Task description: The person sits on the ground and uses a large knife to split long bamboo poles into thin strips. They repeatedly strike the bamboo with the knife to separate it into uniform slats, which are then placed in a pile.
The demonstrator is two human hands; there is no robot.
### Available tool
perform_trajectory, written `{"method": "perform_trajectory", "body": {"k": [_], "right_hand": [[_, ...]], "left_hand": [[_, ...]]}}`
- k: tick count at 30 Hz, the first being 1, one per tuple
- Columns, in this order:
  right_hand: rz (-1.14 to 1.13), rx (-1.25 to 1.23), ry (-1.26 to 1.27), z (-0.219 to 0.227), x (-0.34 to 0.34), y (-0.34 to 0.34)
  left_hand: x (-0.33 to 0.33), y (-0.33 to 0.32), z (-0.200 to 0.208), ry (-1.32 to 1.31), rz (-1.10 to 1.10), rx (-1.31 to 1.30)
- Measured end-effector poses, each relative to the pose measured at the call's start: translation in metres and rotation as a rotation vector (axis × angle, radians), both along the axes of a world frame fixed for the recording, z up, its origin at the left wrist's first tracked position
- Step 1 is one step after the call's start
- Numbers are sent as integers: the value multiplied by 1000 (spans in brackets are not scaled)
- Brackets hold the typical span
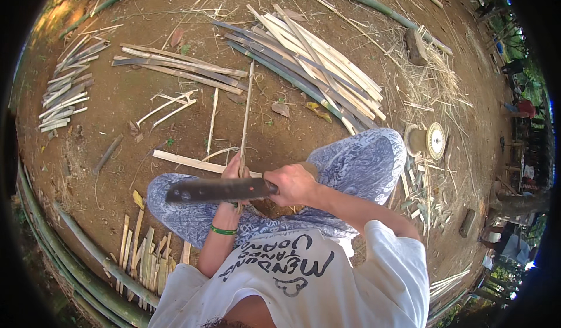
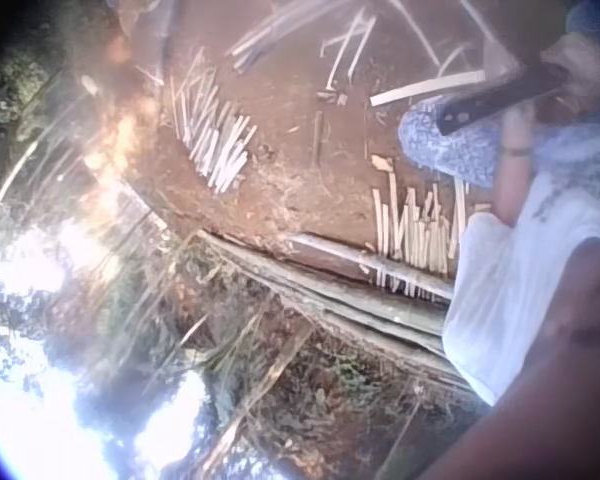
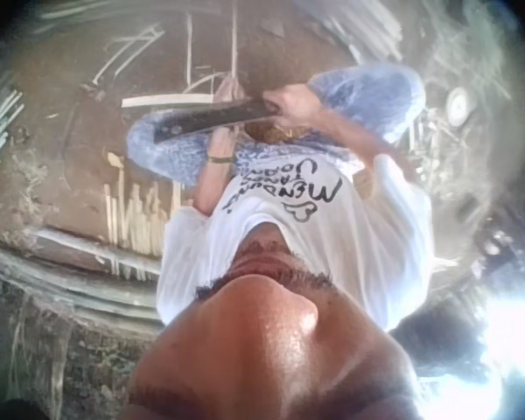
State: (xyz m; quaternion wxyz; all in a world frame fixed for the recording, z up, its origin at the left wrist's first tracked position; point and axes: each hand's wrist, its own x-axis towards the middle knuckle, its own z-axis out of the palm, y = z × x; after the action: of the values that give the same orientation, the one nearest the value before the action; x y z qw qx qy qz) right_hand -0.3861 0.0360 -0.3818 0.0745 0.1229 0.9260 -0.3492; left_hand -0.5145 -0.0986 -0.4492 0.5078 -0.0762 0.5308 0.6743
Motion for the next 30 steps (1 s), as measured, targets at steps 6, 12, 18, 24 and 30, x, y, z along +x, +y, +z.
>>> {"method": "perform_trajectory", "body": {"k": [6, 12, 18, 24, 30], "right_hand": [[-235, -6, -158, -9, -10, 30], [-197, -77, -97, -19, -7, 32], [-299, 125, -178, 15, 1, 87], [-706, 375, -181, 109, 83, 234], [-1556, 68, -99, -8, 268, 341]], "left_hand": [[0, 1, 16, -263, 94, 11], [1, 0, 15, -211, 23, -42], [-1, 14, 30, -112, 52, -182], [-16, 27, 74, 18, -28, -54], [-58, 61, 88, 109, -41, 92]]}}
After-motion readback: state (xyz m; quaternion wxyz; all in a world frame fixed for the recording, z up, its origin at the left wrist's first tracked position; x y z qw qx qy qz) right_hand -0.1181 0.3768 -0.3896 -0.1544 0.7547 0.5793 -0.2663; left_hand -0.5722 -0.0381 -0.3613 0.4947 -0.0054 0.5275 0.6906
